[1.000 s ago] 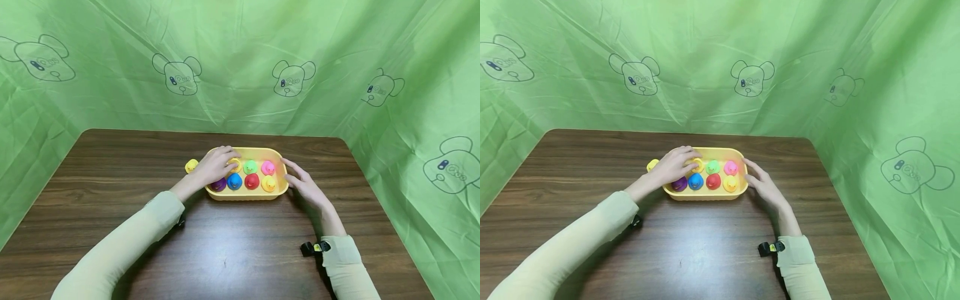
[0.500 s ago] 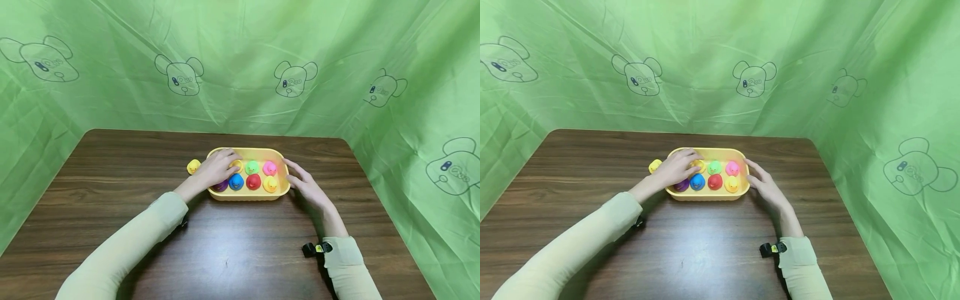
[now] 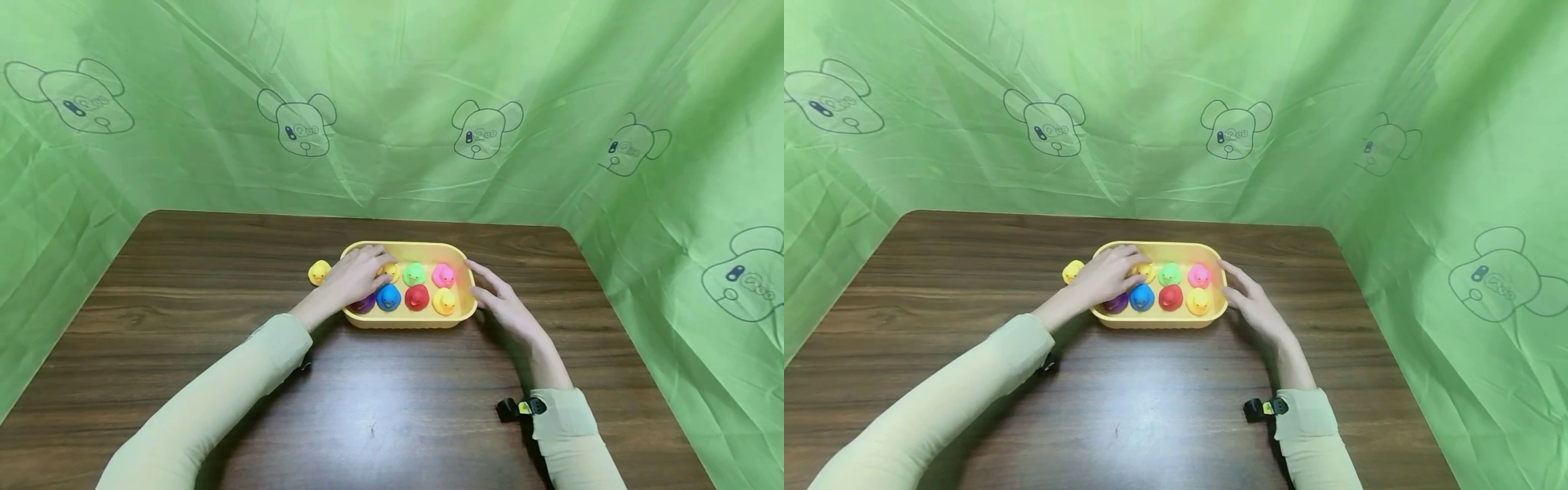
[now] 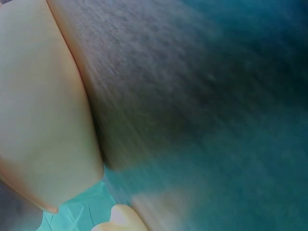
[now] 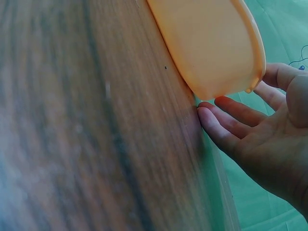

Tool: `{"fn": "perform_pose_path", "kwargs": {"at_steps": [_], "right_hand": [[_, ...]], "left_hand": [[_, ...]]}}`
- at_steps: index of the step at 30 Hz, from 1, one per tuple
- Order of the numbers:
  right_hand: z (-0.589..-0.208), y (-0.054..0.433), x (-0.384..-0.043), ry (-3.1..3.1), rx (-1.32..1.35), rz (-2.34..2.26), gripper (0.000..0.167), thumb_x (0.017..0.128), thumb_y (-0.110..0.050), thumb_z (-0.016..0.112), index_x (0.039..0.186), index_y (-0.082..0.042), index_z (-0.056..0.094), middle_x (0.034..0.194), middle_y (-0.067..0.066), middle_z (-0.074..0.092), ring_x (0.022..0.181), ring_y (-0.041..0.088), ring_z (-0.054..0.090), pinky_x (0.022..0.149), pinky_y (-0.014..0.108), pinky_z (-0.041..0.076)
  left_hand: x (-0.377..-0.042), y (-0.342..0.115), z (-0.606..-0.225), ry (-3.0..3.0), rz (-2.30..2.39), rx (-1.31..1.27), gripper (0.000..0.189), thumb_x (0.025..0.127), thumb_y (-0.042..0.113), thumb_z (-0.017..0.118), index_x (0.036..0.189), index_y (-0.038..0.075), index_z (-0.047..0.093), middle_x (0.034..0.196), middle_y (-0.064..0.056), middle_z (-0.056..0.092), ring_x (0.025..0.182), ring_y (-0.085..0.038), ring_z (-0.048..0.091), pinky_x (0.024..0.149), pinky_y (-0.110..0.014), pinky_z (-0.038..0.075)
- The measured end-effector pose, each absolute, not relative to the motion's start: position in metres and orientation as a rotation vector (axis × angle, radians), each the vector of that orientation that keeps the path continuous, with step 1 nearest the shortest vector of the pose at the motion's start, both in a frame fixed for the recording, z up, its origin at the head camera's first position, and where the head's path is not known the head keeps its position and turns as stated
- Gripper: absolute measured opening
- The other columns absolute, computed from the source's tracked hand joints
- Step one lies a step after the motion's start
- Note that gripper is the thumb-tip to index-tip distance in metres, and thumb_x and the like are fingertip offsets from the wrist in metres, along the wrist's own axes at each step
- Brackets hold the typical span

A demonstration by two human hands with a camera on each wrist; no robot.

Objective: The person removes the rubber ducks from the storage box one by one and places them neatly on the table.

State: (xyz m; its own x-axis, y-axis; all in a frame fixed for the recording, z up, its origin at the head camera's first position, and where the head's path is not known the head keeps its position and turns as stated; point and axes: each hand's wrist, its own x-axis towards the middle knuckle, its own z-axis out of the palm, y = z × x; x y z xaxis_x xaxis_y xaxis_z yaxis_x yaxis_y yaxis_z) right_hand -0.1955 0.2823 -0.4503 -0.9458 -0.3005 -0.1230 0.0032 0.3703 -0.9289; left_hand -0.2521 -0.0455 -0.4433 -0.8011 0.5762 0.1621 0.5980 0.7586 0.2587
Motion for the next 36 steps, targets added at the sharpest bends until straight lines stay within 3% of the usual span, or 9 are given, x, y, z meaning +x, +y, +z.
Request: {"fn": "perform_pose_path", "kwargs": {"at_steps": [10,19,27,31,36], "right_hand": [[-0.448,0.282,-0.195,2.358,-0.27,-1.619,0.056,0.108,-0.025,0.053,0.161,-0.028,0.035,0.166,0.006,0.034,0.13,0.01,0.053,0.095,0.012,0.049],[-0.448,0.281,-0.195,2.348,-0.286,-1.629,0.056,0.108,-0.025,0.053,0.161,-0.028,0.035,0.168,0.003,0.032,0.139,0.022,0.048,0.096,0.012,0.05],[-0.449,0.281,-0.195,2.356,-0.279,-1.612,0.055,0.108,-0.025,0.052,0.161,-0.03,0.035,0.167,0.004,0.033,0.137,0.024,0.048,0.095,0.012,0.048],[-0.449,0.281,-0.195,2.349,-0.278,-1.617,0.055,0.108,-0.025,0.052,0.161,-0.029,0.035,0.168,0.003,0.032,0.141,0.027,0.046,0.096,0.011,0.048],[-0.449,0.281,-0.195,2.345,-0.275,-1.623,0.055,0.108,-0.025,0.053,0.161,-0.029,0.035,0.169,0.002,0.031,0.14,0.024,0.047,0.096,0.012,0.049]], "left_hand": [[-0.254,-0.046,-0.442,-2.86,-0.452,-0.98,0.038,0.099,0.028,0.069,0.134,0.015,0.067,0.138,-0.009,0.065,0.134,-0.03,0.058,0.115,-0.047,0.046],[-0.253,-0.048,-0.438,-2.844,-0.472,-1.005,0.037,0.099,0.027,0.069,0.133,0.013,0.067,0.136,-0.009,0.066,0.132,-0.03,0.058,0.113,-0.047,0.046],[-0.255,-0.048,-0.437,-2.849,-0.586,-1.005,0.036,0.099,0.025,0.069,0.132,0.011,0.068,0.136,-0.011,0.066,0.132,-0.031,0.059,0.116,-0.047,0.045],[-0.254,-0.049,-0.433,-2.813,-0.665,-1.025,0.035,0.098,0.022,0.071,0.13,0.007,0.069,0.131,-0.014,0.067,0.126,-0.031,0.062,0.116,-0.045,0.046],[-0.252,-0.051,-0.428,-2.78,-0.714,-1.048,0.035,0.099,0.02,0.07,0.13,0.005,0.068,0.124,-0.013,0.067,0.113,-0.03,0.062,0.106,-0.043,0.051]]}}
